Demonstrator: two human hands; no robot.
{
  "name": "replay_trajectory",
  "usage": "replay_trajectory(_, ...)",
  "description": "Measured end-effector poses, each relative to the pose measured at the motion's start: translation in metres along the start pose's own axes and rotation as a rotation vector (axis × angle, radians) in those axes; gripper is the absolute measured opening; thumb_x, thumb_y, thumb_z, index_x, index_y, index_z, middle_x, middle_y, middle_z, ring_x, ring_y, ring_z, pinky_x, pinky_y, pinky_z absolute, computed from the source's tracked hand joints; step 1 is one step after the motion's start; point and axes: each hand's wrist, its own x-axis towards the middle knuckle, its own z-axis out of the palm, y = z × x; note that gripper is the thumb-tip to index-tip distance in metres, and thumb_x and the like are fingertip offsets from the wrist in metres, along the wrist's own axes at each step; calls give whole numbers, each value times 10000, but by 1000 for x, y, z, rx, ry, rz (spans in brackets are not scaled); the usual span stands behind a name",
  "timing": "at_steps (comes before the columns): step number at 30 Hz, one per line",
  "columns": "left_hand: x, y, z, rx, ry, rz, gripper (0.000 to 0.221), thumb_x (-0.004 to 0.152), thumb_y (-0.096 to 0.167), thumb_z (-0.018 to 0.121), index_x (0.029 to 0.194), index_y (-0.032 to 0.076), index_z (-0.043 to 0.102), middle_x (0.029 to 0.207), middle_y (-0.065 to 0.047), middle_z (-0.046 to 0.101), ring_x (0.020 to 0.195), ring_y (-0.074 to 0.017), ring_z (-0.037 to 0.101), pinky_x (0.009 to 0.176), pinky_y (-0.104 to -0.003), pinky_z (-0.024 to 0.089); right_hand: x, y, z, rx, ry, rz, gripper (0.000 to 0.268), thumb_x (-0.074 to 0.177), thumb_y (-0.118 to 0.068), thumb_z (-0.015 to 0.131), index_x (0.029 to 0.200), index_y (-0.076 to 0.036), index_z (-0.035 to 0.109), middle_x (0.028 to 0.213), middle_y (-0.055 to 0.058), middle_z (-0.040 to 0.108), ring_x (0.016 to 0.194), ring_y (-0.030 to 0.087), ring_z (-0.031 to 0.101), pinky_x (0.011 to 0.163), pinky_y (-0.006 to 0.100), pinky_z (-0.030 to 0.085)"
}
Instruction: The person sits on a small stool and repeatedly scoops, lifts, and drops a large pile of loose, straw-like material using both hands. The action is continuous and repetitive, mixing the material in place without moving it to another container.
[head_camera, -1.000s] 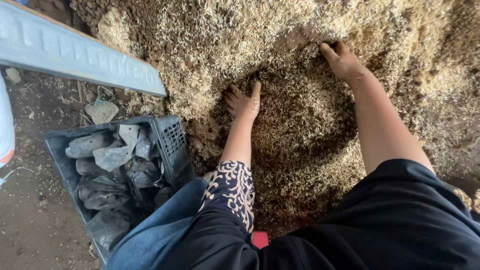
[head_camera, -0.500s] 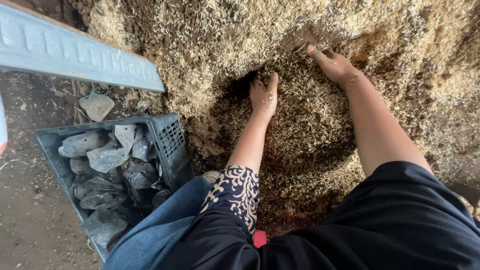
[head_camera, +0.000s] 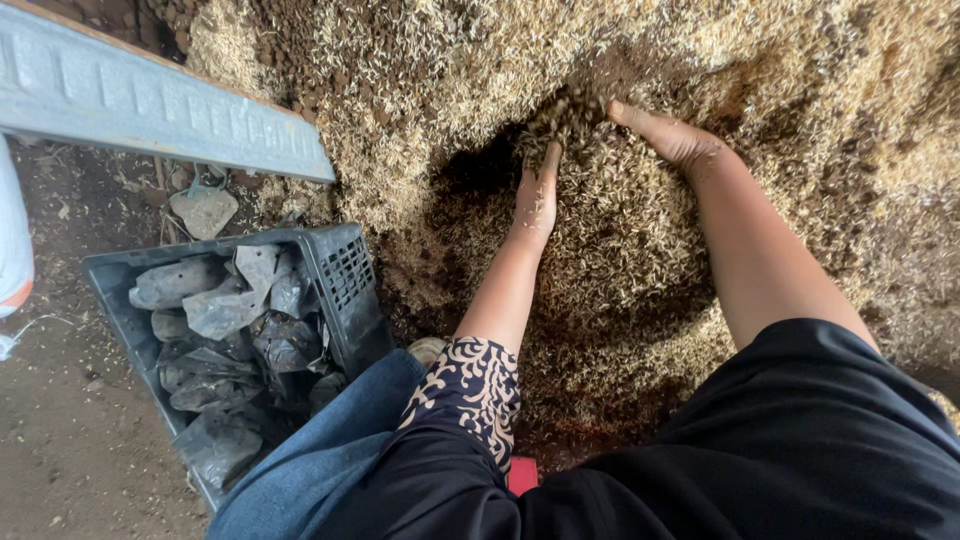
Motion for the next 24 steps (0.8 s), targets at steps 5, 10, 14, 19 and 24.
replay_trajectory(5, -36, 37, -1, -111, -174, 100, 1339, 647, 858, 574, 1503, -120, 249, 1572, -293, 312, 1460, -411, 283, 1171, -540, 212, -8, 29, -10, 170, 180, -20, 1377, 508, -783, 687, 1593, -148, 122, 1634, 218, 133, 1502, 405, 109, 1097, 782, 128)
replay_trajectory(10, -41, 44, 11, -20, -160, 267, 1309, 718, 568, 859, 1493, -173, 108, 1521, -365, 267, 1423, -442, 299, 1201, -496, 249, -39, 42, -22, 102, 184, -403, 928, 617, -565, 832, 1325, 7, 649, 1340, 241, 666, 1326, 360, 600, 1180, 529, 369)
replay_trajectory(14, -24, 19, 28, 375, -105, 389, 825, 847, 402, 792, 1304, -164, 402, 1253, -366, 499, 1165, -376, 558, 1228, -390, 291, -79, 59, -12, 240, 211, -703, 696, 726, -359, 861, 1284, -10, 636, 1293, 165, 678, 1269, 311, 608, 1152, 463, 409)
replay_trajectory(19, -22, 5, 41, 340, 12, 588, 671, 746, 201, 864, 1166, -124, 454, 947, -187, 644, 861, -250, 667, 909, -380, 586, -125, 68, -3, 105, 471, -623, 683, 818, -314, 850, 1334, -37, 500, 1313, 174, 590, 1266, 287, 506, 1093, 458, 336)
replay_trajectory(24, -63, 15, 34, 440, -31, 744, 203, 844, 67, 699, 1028, 13, 632, 908, -113, 702, 815, -216, 700, 760, -361, 603, -157, 65, 8, 156, 344, -490, 429, 870, -192, 671, 1268, -35, 643, 1201, 158, 717, 1115, 251, 678, 1021, 411, 560)
